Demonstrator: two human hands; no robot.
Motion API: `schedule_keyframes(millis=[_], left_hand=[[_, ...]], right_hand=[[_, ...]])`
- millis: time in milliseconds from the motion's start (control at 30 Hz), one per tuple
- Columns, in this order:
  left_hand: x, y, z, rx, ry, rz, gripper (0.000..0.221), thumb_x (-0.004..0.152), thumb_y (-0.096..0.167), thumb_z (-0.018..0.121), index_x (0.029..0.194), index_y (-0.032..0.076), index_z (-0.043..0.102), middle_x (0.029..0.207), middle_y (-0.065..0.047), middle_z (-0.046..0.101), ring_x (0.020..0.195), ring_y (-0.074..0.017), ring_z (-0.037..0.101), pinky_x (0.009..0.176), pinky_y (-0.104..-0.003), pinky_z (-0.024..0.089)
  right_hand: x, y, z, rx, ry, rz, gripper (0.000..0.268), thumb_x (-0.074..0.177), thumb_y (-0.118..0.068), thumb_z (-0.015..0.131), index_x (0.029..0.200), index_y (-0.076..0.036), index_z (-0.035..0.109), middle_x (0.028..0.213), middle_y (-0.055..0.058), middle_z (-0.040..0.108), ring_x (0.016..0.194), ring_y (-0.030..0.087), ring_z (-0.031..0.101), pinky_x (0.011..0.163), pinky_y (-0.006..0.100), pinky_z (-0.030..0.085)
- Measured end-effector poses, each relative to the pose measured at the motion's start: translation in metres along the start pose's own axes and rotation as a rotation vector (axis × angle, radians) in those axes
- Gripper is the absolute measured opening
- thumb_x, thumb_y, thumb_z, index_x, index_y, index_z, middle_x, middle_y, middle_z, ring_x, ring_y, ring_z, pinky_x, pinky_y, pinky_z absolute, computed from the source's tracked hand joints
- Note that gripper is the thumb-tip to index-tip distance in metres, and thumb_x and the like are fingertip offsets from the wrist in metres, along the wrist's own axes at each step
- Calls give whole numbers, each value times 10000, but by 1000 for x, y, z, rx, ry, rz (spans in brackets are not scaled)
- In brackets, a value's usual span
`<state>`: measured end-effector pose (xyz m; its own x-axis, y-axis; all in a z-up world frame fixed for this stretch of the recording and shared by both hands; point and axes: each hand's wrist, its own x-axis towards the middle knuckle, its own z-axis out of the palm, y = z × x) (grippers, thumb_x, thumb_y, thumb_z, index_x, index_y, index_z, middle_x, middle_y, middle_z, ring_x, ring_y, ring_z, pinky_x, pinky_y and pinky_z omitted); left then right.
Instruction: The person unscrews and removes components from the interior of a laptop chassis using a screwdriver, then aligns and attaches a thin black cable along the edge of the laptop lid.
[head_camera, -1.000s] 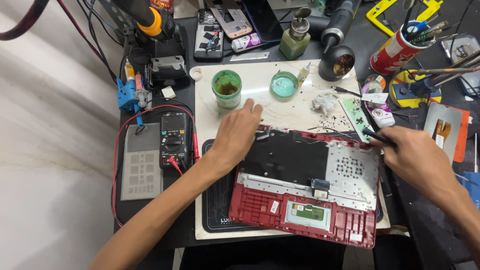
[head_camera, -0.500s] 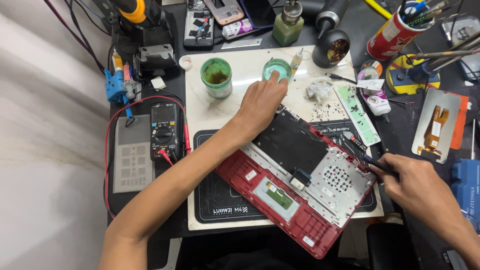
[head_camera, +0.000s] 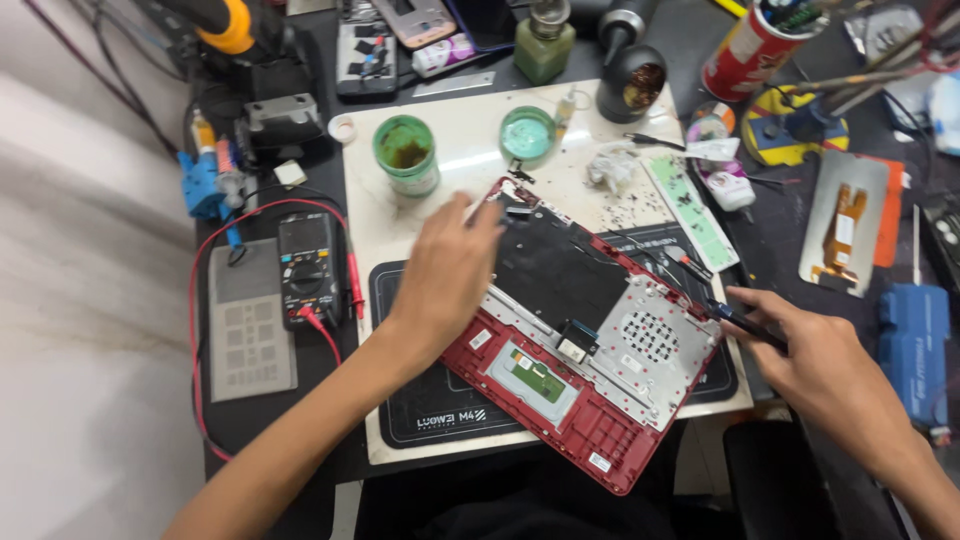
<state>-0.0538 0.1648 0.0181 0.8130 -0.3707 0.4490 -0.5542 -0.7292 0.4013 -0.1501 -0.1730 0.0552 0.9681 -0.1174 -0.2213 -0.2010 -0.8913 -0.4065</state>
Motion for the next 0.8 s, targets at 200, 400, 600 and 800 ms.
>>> schedule_keyframes(millis=[200,400,600,800], left_hand=[[-50,-3,-43,-71,-65,-259,191,955,104,654,1112,-4,646,1095,-215,629,999,-405,630,866,-491,493],[-77,1,-50,-161,-115,-358,222,938,117,653,1134,12,654,1068,-165,645,1008,-363,635,871,-461,491],[-86,7,-45,-117,-100,-313,286,888,172,708,1138,36,677,1076,-164,638,1037,-355,601,899,-459,472],[-87,-9,-44,-312,-91,-440,310,876,204,745,1149,66,696,1080,-115,659,1044,-276,616,918,-383,486]], right_hand=[[-30,17,15,145,-6,126,591,903,-113,675,1483,-169,573,1047,136,823,760,187,740,683,355,572],[-63,2,29,200,-53,201,533,921,-137,689,1445,-145,592,961,146,814,736,154,700,674,336,566],[-77,0,42,328,-107,82,487,897,-174,667,1377,-104,622,966,111,830,876,146,753,789,303,571],[-73,25,54,496,-222,171,519,953,-307,619,1423,-93,567,1091,63,792,1052,130,757,952,294,530]])
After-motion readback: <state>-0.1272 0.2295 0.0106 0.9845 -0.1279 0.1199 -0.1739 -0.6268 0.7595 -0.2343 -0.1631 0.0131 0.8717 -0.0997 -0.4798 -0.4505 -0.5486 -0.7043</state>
